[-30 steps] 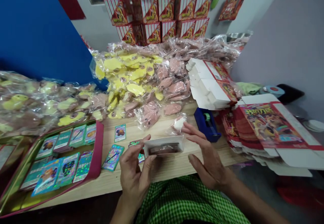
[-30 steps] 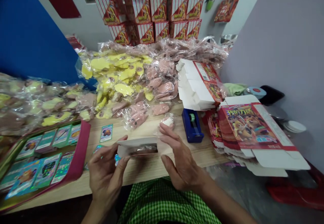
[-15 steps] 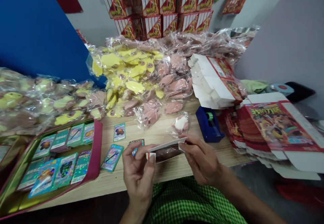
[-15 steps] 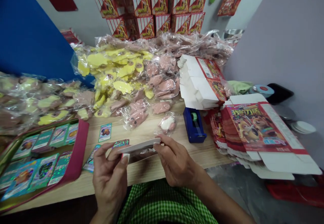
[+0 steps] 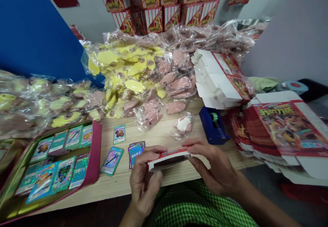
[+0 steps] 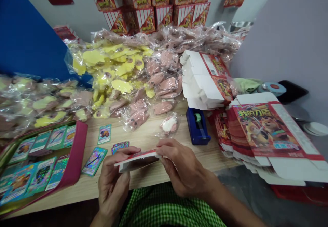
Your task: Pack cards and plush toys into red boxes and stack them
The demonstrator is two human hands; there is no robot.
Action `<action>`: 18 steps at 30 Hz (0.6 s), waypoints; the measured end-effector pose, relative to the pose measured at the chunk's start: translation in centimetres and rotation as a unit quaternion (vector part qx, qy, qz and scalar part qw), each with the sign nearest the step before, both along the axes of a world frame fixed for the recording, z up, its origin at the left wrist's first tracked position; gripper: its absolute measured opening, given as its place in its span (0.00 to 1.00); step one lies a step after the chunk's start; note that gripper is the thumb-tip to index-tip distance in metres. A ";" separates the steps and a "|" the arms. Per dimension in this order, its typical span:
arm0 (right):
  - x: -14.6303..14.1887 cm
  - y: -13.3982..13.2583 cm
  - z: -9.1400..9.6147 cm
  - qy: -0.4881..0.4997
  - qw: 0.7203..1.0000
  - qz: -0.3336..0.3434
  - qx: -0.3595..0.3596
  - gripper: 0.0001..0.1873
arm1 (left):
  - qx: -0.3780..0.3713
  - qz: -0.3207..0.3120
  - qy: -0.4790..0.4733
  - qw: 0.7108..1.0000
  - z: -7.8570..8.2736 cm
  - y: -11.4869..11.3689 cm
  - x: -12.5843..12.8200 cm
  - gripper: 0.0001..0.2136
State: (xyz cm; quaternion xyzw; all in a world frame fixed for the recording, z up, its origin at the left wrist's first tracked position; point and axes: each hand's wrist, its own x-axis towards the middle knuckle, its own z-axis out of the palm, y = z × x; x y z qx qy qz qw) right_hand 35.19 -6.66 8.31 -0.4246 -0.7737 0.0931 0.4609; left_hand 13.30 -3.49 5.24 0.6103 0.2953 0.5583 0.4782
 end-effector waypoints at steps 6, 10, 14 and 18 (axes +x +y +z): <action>0.0 0.3 1.1 0.007 0.998 0.030 -0.049 0.18 | -0.016 0.011 -0.047 0.999 0.2 0.7 0.0 0.08; 0.2 0.3 1.3 -0.031 0.999 0.013 -0.024 0.18 | 0.007 -0.005 0.012 1.000 -0.1 0.4 -0.5 0.11; 0.3 -0.3 2.4 -0.098 0.993 0.034 -0.053 0.15 | 0.041 -0.006 0.064 0.997 0.0 -0.1 -0.5 0.13; -0.2 -0.7 3.2 -0.110 0.990 0.029 -0.081 0.14 | 0.082 0.038 0.059 0.994 -0.2 -0.4 0.6 0.09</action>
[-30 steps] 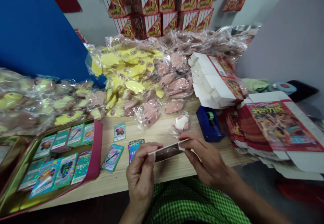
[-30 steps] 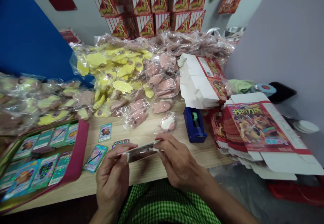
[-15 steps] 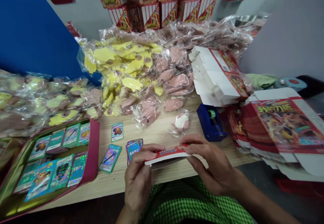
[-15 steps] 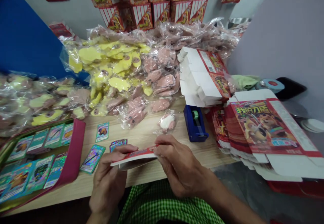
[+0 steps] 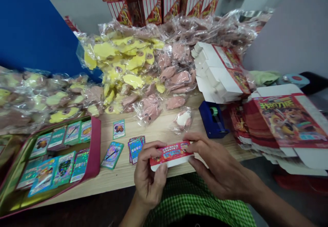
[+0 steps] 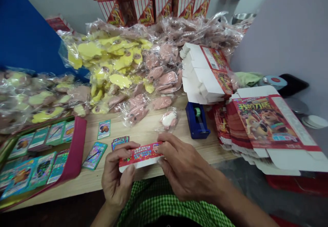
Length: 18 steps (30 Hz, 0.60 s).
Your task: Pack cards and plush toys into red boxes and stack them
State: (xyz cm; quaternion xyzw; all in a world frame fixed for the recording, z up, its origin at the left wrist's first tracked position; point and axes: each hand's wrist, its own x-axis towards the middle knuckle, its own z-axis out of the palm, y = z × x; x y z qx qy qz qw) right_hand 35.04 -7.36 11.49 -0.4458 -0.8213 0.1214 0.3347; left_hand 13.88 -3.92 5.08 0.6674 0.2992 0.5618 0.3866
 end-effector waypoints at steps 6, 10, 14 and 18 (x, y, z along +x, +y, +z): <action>-0.8 0.5 -1.0 0.017 0.999 0.004 0.034 0.10 | 0.029 0.029 -0.012 0.999 -0.2 0.3 0.4 0.17; -0.6 0.3 -0.7 0.006 0.999 -0.004 0.041 0.09 | 0.074 -0.028 0.043 0.996 0.3 1.1 -0.8 0.13; -0.1 0.2 -1.0 -0.035 0.996 0.020 0.076 0.08 | 0.142 -0.073 0.119 0.980 0.8 2.3 -2.5 0.11; 0.0 0.5 -2.4 -0.028 0.990 0.023 0.133 0.13 | 0.252 -0.064 0.226 0.939 1.6 2.8 -3.3 0.12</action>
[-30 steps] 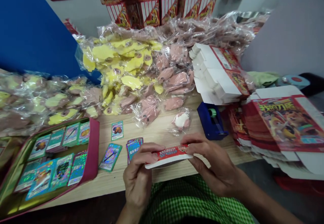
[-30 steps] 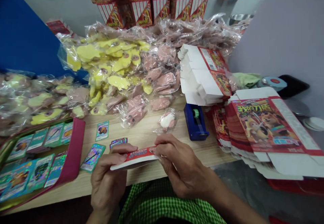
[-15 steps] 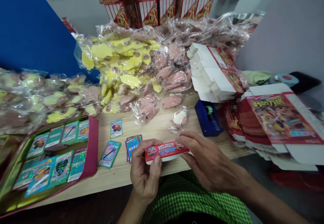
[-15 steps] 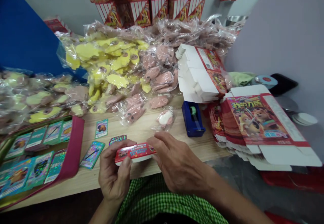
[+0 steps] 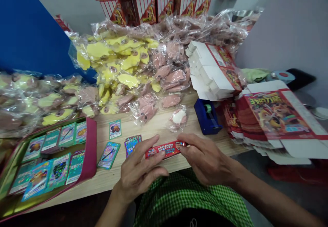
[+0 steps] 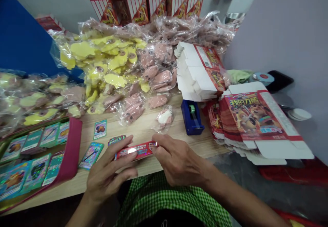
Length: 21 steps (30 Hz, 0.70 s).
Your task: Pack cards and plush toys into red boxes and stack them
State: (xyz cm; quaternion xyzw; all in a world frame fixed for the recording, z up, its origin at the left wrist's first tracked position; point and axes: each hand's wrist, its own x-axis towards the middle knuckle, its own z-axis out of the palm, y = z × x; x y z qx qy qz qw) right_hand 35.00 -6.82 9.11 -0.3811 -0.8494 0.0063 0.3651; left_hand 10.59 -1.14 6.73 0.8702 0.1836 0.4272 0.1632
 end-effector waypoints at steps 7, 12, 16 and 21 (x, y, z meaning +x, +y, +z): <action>1.5 -1.0 -0.2 0.217 0.959 -0.136 -0.124 0.10 | 0.096 0.079 0.064 0.990 1.6 -1.4 2.2 0.11; 7.2 -0.5 -1.9 0.252 0.792 -0.481 -0.278 0.06 | 0.079 0.079 0.010 0.994 1.1 -1.3 4.3 0.13; 8.9 0.7 -3.4 0.317 0.738 -0.459 -0.379 0.03 | 0.072 0.075 0.024 0.994 1.1 -1.1 4.5 0.13; 7.8 -0.1 -4.4 0.386 0.741 -0.408 -0.368 0.09 | 0.057 0.073 -0.001 0.996 1.6 -1.3 4.6 0.12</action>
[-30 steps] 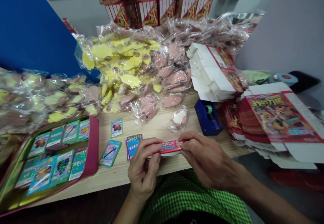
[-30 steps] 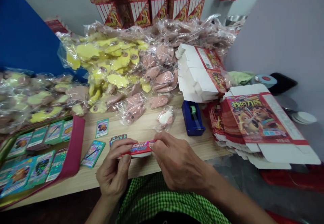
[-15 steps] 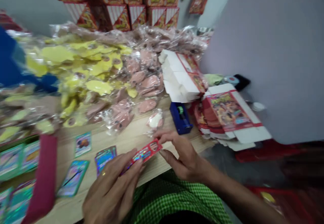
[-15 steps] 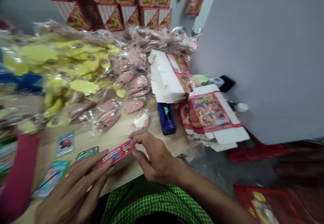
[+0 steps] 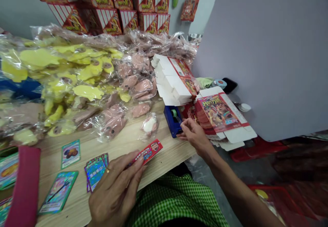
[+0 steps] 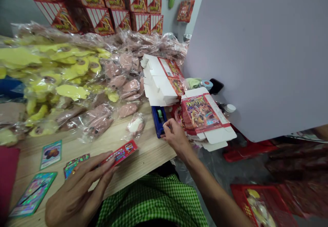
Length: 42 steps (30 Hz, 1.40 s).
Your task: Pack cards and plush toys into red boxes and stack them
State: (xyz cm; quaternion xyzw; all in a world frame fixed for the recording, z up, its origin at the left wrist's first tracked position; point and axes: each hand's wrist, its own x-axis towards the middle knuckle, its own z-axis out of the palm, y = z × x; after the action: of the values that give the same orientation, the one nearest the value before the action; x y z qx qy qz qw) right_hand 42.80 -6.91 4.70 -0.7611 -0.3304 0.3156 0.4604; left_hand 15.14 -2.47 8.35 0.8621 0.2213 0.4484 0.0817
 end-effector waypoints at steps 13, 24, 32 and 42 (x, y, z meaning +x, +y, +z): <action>-6.1 -5.3 3.2 -0.195 0.959 0.067 0.196 0.04 | -0.028 -0.012 -0.005 1.000 -0.4 -0.7 0.0 0.16; -12.0 -3.0 6.2 0.223 0.937 0.189 0.189 0.36 | -0.033 -0.019 -0.038 0.999 -0.4 -0.7 -0.1 0.16; -13.0 -3.3 4.6 0.266 0.935 0.144 0.184 0.39 | -0.088 -0.053 0.041 0.994 0.9 -0.3 -0.4 0.16; -12.7 -3.3 2.9 0.158 0.952 0.151 0.216 0.39 | -0.225 -0.062 0.073 0.970 4.2 1.7 1.0 0.07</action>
State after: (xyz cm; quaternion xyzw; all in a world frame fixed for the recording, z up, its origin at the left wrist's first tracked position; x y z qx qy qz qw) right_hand 30.07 -10.24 7.63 -0.5248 -0.4249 0.4186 0.6073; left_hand 16.13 -0.81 12.56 0.8641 0.2681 0.3169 0.2846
